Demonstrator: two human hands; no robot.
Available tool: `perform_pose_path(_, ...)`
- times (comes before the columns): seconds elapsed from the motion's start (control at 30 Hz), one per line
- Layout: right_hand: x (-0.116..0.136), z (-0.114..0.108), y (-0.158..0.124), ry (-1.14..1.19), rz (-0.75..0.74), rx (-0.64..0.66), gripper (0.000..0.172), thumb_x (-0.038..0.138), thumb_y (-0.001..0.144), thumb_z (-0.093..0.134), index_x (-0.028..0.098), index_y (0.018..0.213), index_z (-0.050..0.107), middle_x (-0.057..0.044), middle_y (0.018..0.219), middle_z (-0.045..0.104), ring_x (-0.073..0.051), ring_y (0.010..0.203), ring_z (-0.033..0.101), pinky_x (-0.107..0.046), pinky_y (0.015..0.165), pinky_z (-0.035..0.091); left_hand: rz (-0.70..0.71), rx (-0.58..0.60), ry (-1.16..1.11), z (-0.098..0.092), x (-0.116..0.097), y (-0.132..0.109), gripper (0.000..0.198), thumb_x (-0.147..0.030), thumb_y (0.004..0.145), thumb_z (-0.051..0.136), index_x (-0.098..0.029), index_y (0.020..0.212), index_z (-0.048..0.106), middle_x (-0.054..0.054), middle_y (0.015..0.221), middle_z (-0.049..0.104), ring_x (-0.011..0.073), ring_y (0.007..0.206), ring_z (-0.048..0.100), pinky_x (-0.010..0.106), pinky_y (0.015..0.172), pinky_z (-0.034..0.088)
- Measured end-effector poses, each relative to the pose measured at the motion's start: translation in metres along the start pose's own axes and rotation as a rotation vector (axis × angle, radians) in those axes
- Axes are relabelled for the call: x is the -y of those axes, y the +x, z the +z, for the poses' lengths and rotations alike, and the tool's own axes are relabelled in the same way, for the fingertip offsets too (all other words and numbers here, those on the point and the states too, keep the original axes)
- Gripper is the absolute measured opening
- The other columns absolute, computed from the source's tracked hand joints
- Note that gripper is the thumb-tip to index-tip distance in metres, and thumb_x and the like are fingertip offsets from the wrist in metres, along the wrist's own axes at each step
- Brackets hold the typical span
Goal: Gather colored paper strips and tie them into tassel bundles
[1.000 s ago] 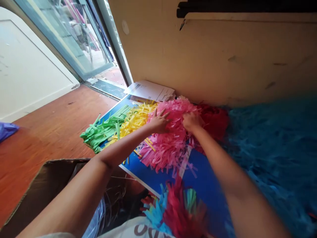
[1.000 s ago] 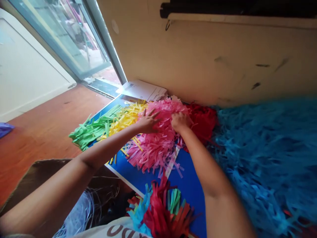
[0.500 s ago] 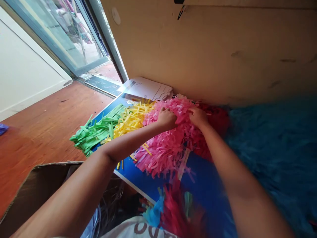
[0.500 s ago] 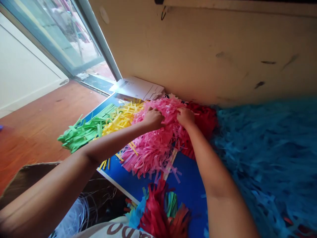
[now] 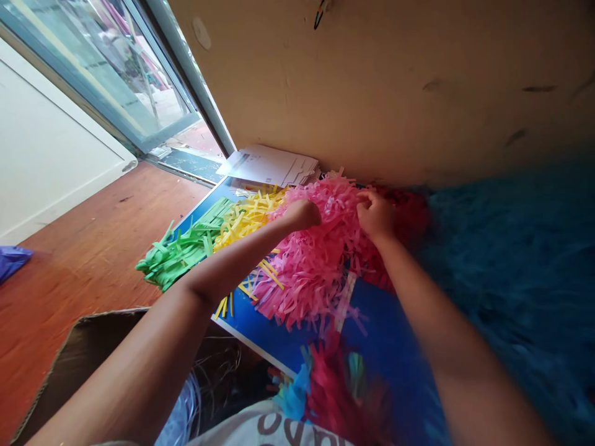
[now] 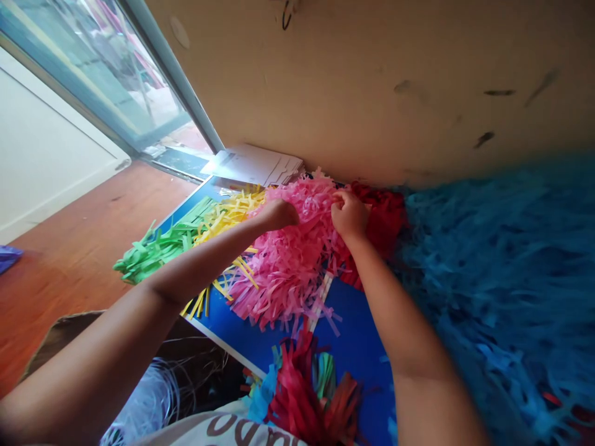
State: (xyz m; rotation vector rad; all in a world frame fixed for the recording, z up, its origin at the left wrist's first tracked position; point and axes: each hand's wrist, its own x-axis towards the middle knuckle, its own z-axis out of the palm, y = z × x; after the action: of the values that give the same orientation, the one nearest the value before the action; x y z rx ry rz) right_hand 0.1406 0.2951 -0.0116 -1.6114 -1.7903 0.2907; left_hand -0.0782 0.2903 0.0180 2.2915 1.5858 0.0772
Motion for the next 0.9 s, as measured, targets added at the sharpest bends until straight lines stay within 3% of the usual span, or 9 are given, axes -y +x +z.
perform_pose_path(0.07, 0.008, -0.002, -0.017, 0.039, 0.006, -0.146, 0.031, 0.020, 0.080, 0.049, 0.015, 0.102, 0.070, -0.013, 0.099, 0.074, -0.025, 0.092, 0.067, -0.039, 0.090, 0.048, -0.033, -0.010, -0.051, -0.001, 0.005, 0.000, 0.018, -0.024, 0.076, 0.066, -0.016, 0.088, 0.077, 0.004, 0.085, 0.076, 0.0170, 0.076, 0.064, 0.025, 0.069, 0.044)
perform_pose_path(0.13, 0.016, 0.001, -0.035, 0.115, 0.015, -0.170, 0.025, 0.027, 0.083, 0.050, 0.015, 0.095, 0.068, -0.012, 0.093, 0.073, -0.024, 0.085, 0.067, -0.037, 0.084, 0.050, -0.051, -0.014, -0.104, -0.003, 0.008, 0.000, 0.017, -0.026, 0.074, 0.070, -0.015, 0.085, 0.077, 0.003, 0.080, 0.075, 0.0153, 0.072, 0.062, 0.024, 0.067, 0.043)
perform_pose_path(0.3, 0.029, 0.019, -0.061, 0.268, 0.080, 0.023, 0.024, 0.032, 0.084, 0.051, 0.016, 0.086, 0.068, -0.011, 0.084, 0.073, -0.022, 0.077, 0.066, -0.036, 0.079, 0.052, -0.067, -0.010, -0.226, -0.007, 0.009, -0.006, 0.015, -0.027, 0.072, 0.074, -0.015, 0.080, 0.076, -0.001, 0.070, 0.071, 0.0117, 0.064, 0.056, 0.021, 0.061, 0.041)
perform_pose_path(0.47, 0.034, 0.025, -0.061, 0.154, -0.053, 0.196, 0.041, 0.021, 0.084, 0.049, 0.017, 0.120, 0.068, -0.011, 0.112, 0.073, -0.022, 0.098, 0.068, -0.036, 0.092, 0.052, -0.102, -0.019, -0.275, -0.005, 0.008, -0.007, 0.016, -0.030, 0.074, 0.075, -0.014, 0.079, 0.075, -0.004, 0.061, 0.063, 0.0077, 0.056, 0.048, 0.019, 0.056, 0.038)
perform_pose_path(0.6, 0.032, 0.024, -0.060, -0.020, -0.038, 0.326, 0.045, 0.020, 0.086, 0.049, 0.015, 0.127, 0.066, -0.012, 0.125, 0.069, -0.025, 0.112, 0.065, -0.037, 0.100, 0.049, -0.134, -0.039, -0.248, -0.003, 0.011, -0.005, 0.022, -0.035, 0.078, 0.073, -0.014, 0.081, 0.074, -0.005, 0.056, 0.058, 0.0081, 0.052, 0.045, 0.020, 0.055, 0.038)
perform_pose_path(0.7, 0.032, 0.025, -0.062, -0.071, -0.015, 0.373, 0.046, 0.021, 0.087, 0.050, 0.017, 0.130, 0.066, -0.012, 0.125, 0.069, -0.025, 0.111, 0.066, -0.036, 0.098, 0.050, -0.126, -0.079, -0.175, -0.005, 0.008, -0.009, 0.021, -0.036, 0.080, 0.071, -0.015, 0.082, 0.072, -0.001, 0.066, 0.065, 0.0130, 0.062, 0.056, 0.024, 0.063, 0.044)
perform_pose_path(0.77, 0.035, 0.026, -0.063, -0.107, -0.011, 0.417, 0.046, 0.022, 0.086, 0.052, 0.018, 0.130, 0.066, -0.013, 0.120, 0.071, -0.027, 0.107, 0.068, -0.037, 0.093, 0.051, -0.114, -0.138, -0.116, -0.005, 0.000, -0.015, 0.019, -0.032, 0.084, 0.066, -0.016, 0.091, 0.071, 0.003, 0.082, 0.071, 0.0184, 0.079, 0.064, 0.031, 0.078, 0.047)
perform_pose_path(0.83, 0.041, 0.026, -0.064, -0.140, -0.019, 0.445, 0.049, 0.023, 0.086, 0.053, 0.021, 0.133, 0.063, -0.013, 0.118, 0.072, -0.028, 0.104, 0.069, -0.038, 0.089, 0.052, -0.108, -0.197, -0.015, -0.004, -0.011, -0.021, 0.028, -0.029, 0.085, 0.063, -0.014, 0.110, 0.066, 0.009, 0.096, 0.073, 0.0248, 0.095, 0.066, 0.040, 0.094, 0.044)
perform_pose_path(0.9, 0.047, 0.023, -0.066, -0.179, -0.031, 0.468, 0.051, 0.025, 0.087, 0.052, 0.023, 0.138, 0.059, -0.012, 0.118, 0.072, -0.029, 0.102, 0.069, -0.038, 0.087, 0.052, -0.109, -0.193, 0.149, -0.001, -0.020, -0.026, 0.045, -0.029, 0.082, 0.066, -0.012, 0.123, 0.058, 0.013, 0.100, 0.073, 0.0299, 0.102, 0.066, 0.046, 0.100, 0.039)
